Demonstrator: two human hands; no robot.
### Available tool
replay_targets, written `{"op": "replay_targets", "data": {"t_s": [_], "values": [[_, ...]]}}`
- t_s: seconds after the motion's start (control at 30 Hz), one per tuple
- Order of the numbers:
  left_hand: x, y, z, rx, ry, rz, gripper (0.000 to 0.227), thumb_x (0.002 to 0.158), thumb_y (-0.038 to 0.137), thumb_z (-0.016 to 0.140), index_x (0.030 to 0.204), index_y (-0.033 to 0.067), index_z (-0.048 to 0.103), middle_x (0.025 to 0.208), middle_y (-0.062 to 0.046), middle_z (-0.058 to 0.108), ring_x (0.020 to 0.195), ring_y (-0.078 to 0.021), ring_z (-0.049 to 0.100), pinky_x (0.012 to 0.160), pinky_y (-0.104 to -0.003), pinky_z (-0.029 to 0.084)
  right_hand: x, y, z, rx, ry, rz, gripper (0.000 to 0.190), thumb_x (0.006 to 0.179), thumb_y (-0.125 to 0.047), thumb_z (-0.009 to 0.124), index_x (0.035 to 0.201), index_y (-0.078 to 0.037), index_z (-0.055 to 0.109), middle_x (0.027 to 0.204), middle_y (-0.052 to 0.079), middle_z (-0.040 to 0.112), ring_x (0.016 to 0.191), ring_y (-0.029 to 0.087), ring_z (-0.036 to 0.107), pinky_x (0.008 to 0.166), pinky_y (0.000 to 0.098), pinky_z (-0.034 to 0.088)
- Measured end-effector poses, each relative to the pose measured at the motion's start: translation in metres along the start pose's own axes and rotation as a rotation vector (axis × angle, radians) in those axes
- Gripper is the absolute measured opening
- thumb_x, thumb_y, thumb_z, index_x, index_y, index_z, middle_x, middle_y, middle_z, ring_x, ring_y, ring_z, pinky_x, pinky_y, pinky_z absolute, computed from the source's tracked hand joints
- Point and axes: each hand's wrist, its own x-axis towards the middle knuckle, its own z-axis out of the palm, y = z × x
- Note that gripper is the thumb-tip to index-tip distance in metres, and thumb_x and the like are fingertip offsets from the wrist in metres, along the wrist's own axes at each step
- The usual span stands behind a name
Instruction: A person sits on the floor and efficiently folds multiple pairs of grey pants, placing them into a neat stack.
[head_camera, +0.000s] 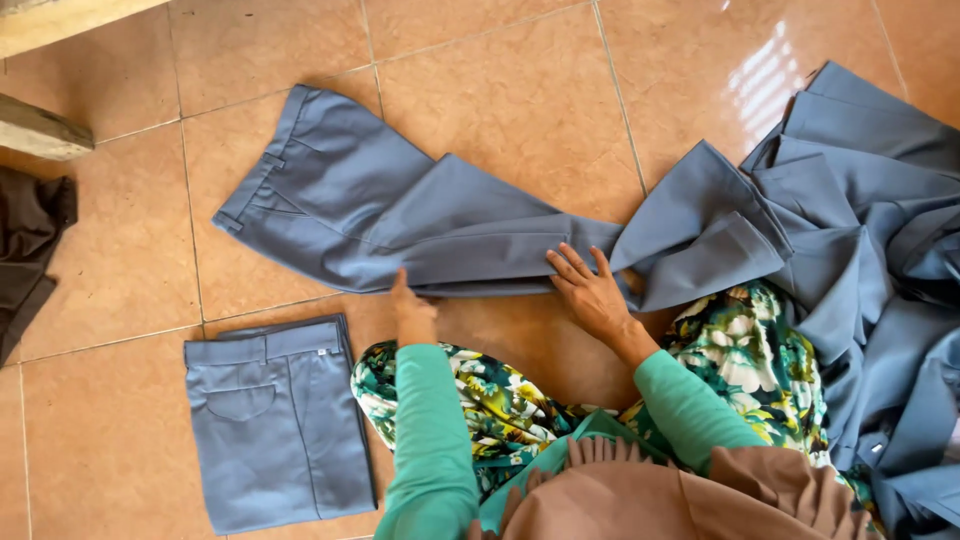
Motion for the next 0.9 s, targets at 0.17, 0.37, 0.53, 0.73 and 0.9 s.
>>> {"op": "replay_targets", "data": {"t_s": [0.17, 0.37, 0.53, 0.73, 0.9], "values": [[-0.193, -0.048, 0.112, -0.389, -0.228, -0.167, 0.115, 0.075, 0.067, 0.086, 0.154, 0.0075, 0.028, 0.144, -0.032, 0.036, 0.129, -0.0527, 0.049, 0.104, -0.070, 0.043, -0.009, -0.014, -0.040, 0.166, 0.336, -0.080, 0.021, 0.098, -0.010, 0.055, 0.088, -0.016, 0.071, 0.111, 0.003, 0.071, 0.104, 0.022, 0.068, 0.082, 0.0371, 0.049], [-0.160, -0.118, 0.137, -0.248, -0.314, -0.170, 0.073, 0.093, 0.062, 0.071, 0.147, 0.0214, 0.044, 0.150, -0.020, 0.050, 0.141, -0.0426, 0.044, 0.116, -0.067, 0.028, -0.022, -0.003, -0.002, 0.006, 0.087, 0.041, 0.029, 0.082, -0.031, 0.075, 0.108, -0.020, 0.071, 0.123, 0.005, 0.056, 0.103, 0.026, 0.055, 0.074, 0.0388, 0.043], [-0.200, -0.055, 0.126, -0.270, -0.394, -0.060, 0.069, 0.094, 0.059, 0.069, 0.143, 0.0139, 0.050, 0.139, -0.019, 0.059, 0.131, -0.0410, 0.055, 0.114, -0.062, 0.037, -0.023, 0.015, -0.031, 0.175, -0.012, 0.006, 0.043, 0.083, -0.057, 0.068, 0.084, -0.015, 0.073, 0.108, 0.002, 0.056, 0.094, 0.025, 0.053, 0.073, 0.0407, 0.043], [-0.272, 0.037, 0.106, -0.326, -0.479, 0.175, 0.054, 0.095, 0.054, 0.067, 0.121, 0.0061, 0.065, 0.113, -0.016, 0.075, 0.100, -0.0354, 0.074, 0.088, -0.052, 0.062, -0.013, 0.030, -0.057, 0.161, 0.184, 0.104, 0.024, 0.074, -0.040, 0.079, 0.071, -0.017, 0.071, 0.094, -0.001, 0.054, 0.090, 0.023, 0.054, 0.074, 0.0393, 0.040], [-0.352, 0.098, 0.090, -0.346, -0.516, 0.345, 0.051, 0.095, 0.054, 0.064, 0.114, 0.0070, 0.069, 0.110, -0.014, 0.076, 0.095, -0.0312, 0.077, 0.081, -0.048, 0.067, 0.027, 0.032, -0.111, 0.198, 0.458, 0.171, 0.025, 0.085, -0.035, 0.075, 0.066, -0.019, 0.067, 0.100, -0.001, 0.060, 0.089, 0.023, 0.055, 0.077, 0.0358, 0.038]]}}
